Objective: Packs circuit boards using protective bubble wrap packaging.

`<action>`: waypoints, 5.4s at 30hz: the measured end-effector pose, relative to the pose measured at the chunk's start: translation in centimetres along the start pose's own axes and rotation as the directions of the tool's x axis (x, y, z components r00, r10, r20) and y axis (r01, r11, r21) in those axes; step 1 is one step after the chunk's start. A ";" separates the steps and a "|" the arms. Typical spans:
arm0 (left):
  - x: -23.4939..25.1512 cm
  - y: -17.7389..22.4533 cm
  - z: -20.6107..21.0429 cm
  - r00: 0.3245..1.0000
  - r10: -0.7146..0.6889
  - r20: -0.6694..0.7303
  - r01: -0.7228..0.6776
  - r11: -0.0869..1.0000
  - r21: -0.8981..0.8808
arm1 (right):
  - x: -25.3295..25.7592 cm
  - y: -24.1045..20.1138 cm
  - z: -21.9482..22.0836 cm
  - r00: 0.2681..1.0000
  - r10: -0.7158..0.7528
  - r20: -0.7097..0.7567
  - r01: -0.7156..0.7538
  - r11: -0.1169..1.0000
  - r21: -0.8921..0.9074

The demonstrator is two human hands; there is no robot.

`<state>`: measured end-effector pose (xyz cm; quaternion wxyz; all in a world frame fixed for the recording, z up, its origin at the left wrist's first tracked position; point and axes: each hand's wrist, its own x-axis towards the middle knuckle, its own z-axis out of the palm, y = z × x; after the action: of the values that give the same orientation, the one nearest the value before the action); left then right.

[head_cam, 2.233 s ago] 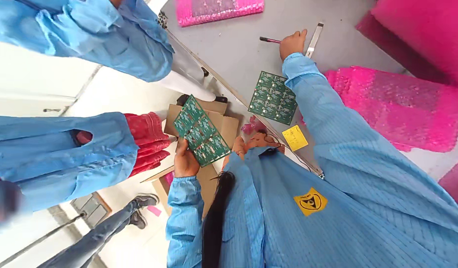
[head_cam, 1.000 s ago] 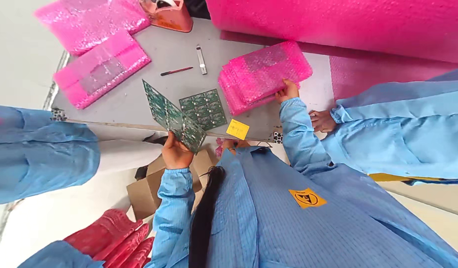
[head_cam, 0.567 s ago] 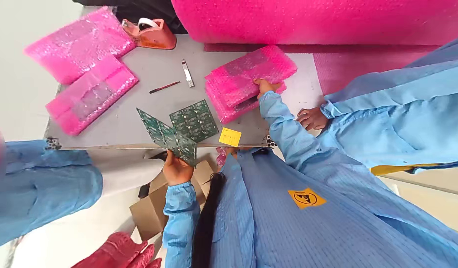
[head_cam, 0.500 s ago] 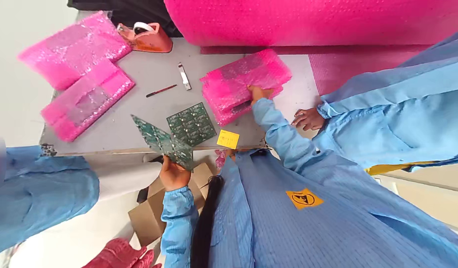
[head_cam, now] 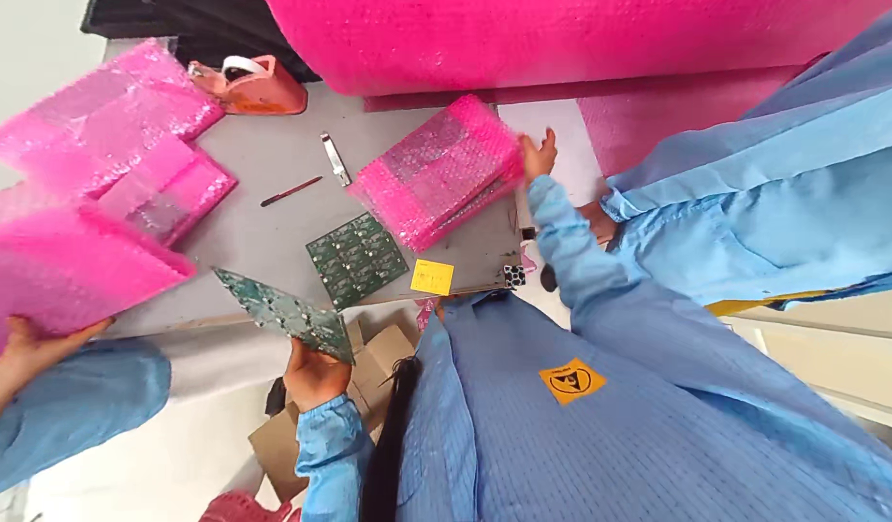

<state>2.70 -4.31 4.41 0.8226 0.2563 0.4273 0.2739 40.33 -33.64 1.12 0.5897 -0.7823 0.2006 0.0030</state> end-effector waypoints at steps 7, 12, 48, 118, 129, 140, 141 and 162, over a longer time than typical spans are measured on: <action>-0.7 3.2 -2.8 0.986 0.096 -0.136 -0.104 0.993 -0.052 | 1.4 -0.9 1.1 0.961 0.008 0.276 0.064 0.966 -0.251; -1.5 4.9 -5.0 0.959 0.165 -0.230 -0.183 0.981 -0.062 | -6.7 -9.1 7.2 0.734 -0.578 0.356 0.673 0.691 -0.265; -4.9 2.6 1.1 0.999 0.017 0.049 -0.019 0.999 0.042 | -19.0 -0.7 -13.6 0.742 -0.152 0.653 0.007 0.976 0.219; -23.5 -26.5 21.3 -0.109 -0.959 0.261 -0.177 0.277 0.944 | -43.9 12.1 -24.9 0.016 -0.064 -0.998 0.317 0.947 -0.056; -17.2 -22.1 22.7 0.197 -0.867 0.458 -0.056 0.457 0.888 | -37.7 10.2 -23.7 0.335 -0.172 -0.926 0.460 0.888 0.001; -10.5 -18.8 24.7 0.490 -0.693 0.529 -0.064 0.577 0.814 | -33.7 8.7 -22.0 0.501 -0.215 -0.838 0.495 0.866 0.073; -10.2 -18.5 24.9 0.516 -0.674 0.529 -0.066 0.585 0.809 | -33.4 8.6 -21.8 0.513 -0.223 -0.829 0.502 0.861 0.078; -4.9 -17.2 26.5 0.604 -0.509 0.613 -0.068 0.733 0.676 | -30.1 8.7 -16.9 0.584 -0.495 -0.643 0.531 0.832 -0.158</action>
<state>26.66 -24.92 9.26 0.8122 0.5516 0.1321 -0.1365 5.92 -41.85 5.49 0.4747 -0.7396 0.1612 -0.4490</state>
